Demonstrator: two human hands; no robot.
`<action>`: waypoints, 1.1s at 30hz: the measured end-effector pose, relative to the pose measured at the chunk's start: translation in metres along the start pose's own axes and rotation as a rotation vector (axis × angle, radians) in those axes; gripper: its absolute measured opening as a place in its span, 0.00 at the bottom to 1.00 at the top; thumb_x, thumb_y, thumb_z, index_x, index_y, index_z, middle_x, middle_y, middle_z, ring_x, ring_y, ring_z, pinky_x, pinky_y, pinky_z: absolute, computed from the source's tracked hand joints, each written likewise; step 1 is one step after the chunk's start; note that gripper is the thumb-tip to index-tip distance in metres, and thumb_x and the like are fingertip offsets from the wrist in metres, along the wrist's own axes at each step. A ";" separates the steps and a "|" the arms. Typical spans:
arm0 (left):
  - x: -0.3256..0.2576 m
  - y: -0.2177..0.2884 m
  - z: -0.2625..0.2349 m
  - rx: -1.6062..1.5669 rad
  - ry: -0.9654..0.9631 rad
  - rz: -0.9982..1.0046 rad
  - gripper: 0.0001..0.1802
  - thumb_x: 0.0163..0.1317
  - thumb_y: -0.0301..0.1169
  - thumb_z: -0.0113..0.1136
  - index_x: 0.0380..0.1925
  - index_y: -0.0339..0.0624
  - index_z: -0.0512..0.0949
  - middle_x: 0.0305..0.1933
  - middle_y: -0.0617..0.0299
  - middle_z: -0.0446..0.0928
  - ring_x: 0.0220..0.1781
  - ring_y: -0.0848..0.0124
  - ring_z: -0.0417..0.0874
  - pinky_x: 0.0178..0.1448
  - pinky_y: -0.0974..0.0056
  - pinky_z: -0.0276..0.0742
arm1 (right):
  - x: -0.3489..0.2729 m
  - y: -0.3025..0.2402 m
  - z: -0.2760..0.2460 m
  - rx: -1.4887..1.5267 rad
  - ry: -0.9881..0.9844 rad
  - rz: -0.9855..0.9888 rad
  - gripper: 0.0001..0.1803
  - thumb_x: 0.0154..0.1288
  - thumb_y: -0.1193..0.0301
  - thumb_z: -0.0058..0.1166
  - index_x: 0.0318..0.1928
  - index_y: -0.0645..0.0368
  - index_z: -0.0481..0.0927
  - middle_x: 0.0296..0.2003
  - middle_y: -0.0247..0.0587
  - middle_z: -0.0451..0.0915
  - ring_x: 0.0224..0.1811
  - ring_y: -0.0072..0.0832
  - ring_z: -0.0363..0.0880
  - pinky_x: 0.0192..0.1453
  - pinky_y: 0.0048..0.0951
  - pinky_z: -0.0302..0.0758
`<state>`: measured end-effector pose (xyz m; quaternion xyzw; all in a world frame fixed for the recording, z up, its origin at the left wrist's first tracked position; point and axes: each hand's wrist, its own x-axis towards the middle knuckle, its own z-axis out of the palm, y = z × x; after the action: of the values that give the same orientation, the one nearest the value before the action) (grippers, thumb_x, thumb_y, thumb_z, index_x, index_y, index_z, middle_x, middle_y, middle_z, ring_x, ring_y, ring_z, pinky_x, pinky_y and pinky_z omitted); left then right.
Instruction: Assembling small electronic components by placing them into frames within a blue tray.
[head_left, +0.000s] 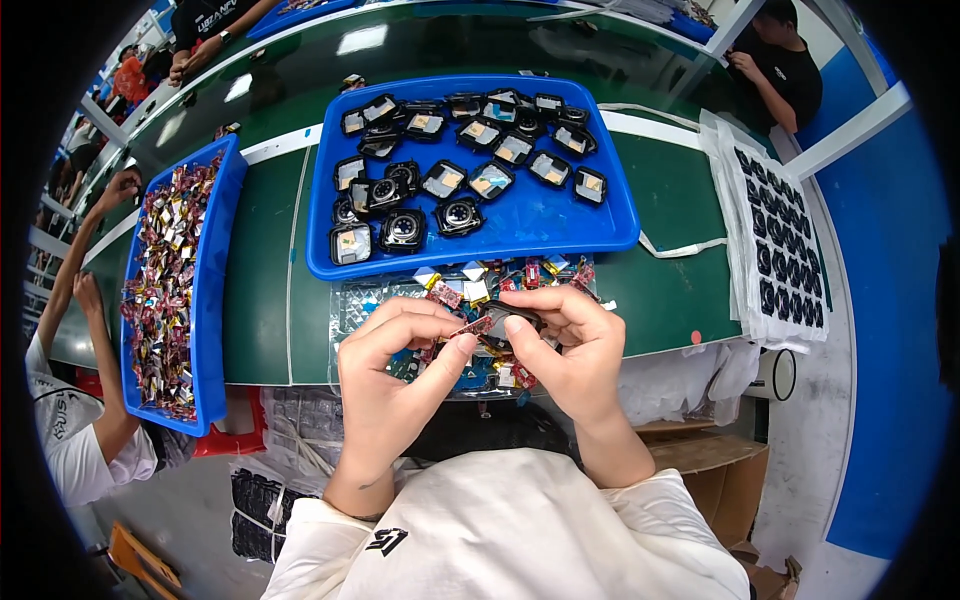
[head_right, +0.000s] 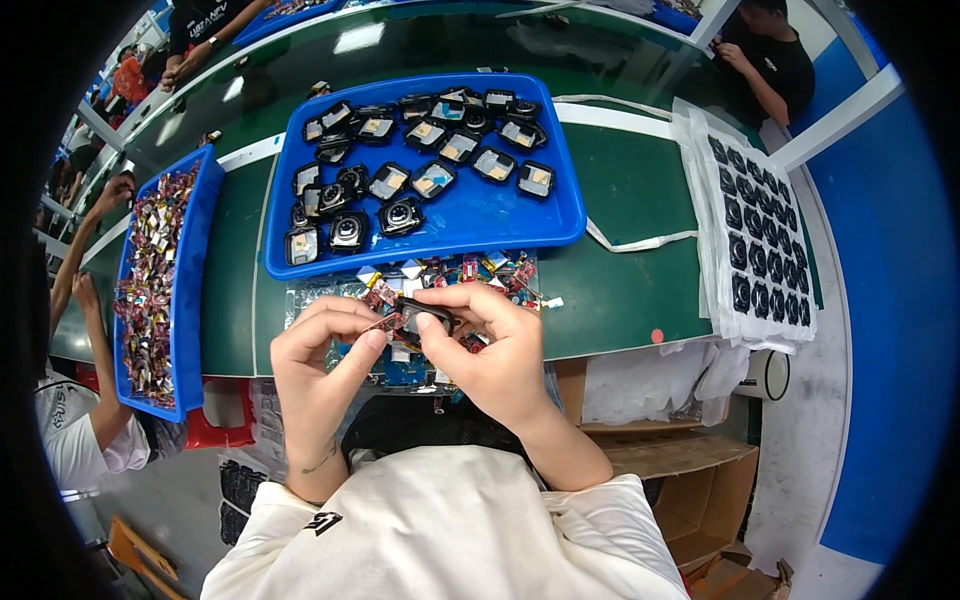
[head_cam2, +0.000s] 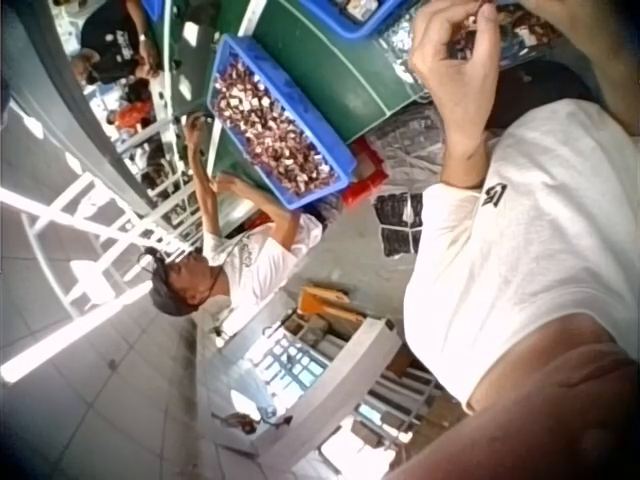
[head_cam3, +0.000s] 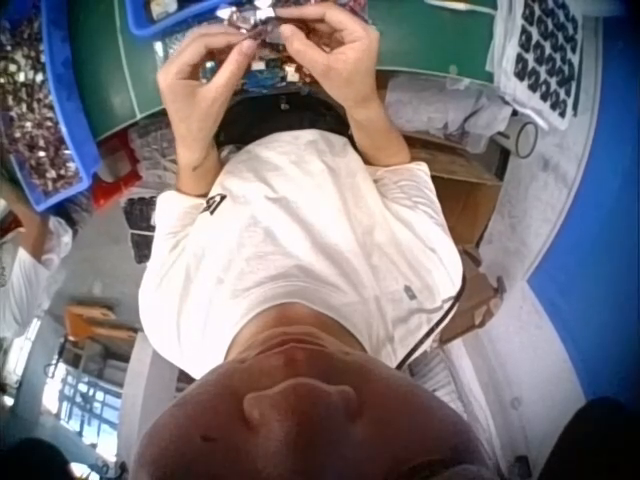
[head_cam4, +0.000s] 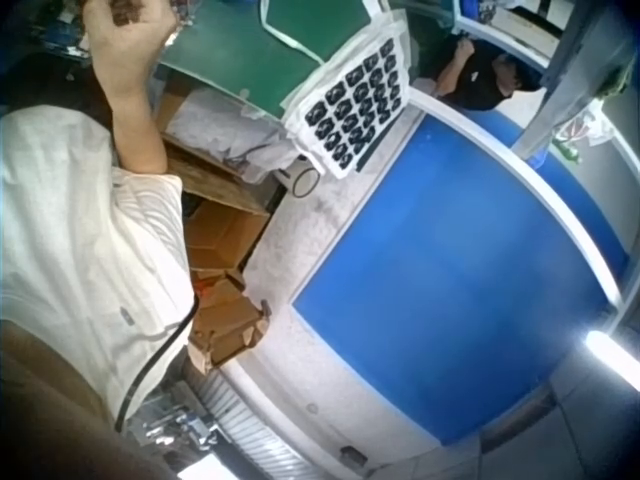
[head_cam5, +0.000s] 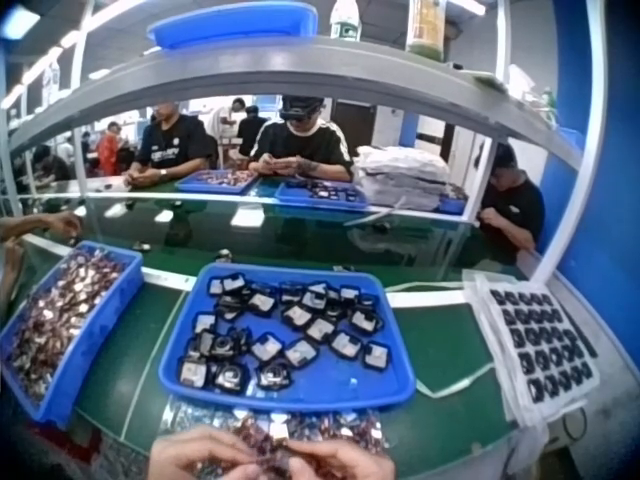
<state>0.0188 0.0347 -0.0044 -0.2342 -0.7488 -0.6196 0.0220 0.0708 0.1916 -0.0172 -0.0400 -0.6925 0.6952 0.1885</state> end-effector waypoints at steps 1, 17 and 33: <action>0.000 0.001 -0.001 -0.038 -0.044 -0.039 0.05 0.48 0.21 0.68 0.26 0.35 0.81 0.32 0.59 0.81 0.34 0.73 0.79 0.39 0.72 0.71 | 0.000 0.000 0.000 0.012 0.008 -0.005 0.10 0.58 0.83 0.55 0.42 0.70 0.80 0.32 0.38 0.81 0.32 0.14 0.78 0.34 0.14 0.73; -0.009 -0.005 0.001 -0.590 -0.112 -0.374 0.03 0.55 0.19 0.62 0.28 0.31 0.77 0.30 0.60 0.79 0.32 0.77 0.79 0.39 0.74 0.74 | -0.002 0.012 0.008 -0.279 0.107 -0.502 0.12 0.47 0.82 0.62 0.36 0.65 0.80 0.34 0.44 0.84 0.32 0.26 0.85 0.34 0.22 0.80; -0.004 -0.014 -0.003 -0.524 -0.096 -0.316 0.10 0.51 0.21 0.68 0.32 0.33 0.77 0.32 0.64 0.78 0.29 0.84 0.72 0.33 0.78 0.66 | 0.009 -0.006 -0.013 -0.354 -0.200 -0.591 0.16 0.49 0.78 0.63 0.41 0.63 0.82 0.36 0.44 0.81 0.33 0.32 0.79 0.35 0.28 0.75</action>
<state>0.0166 0.0289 -0.0176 -0.1413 -0.5909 -0.7756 -0.1711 0.0678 0.2069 -0.0095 0.1980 -0.7988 0.4806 0.3030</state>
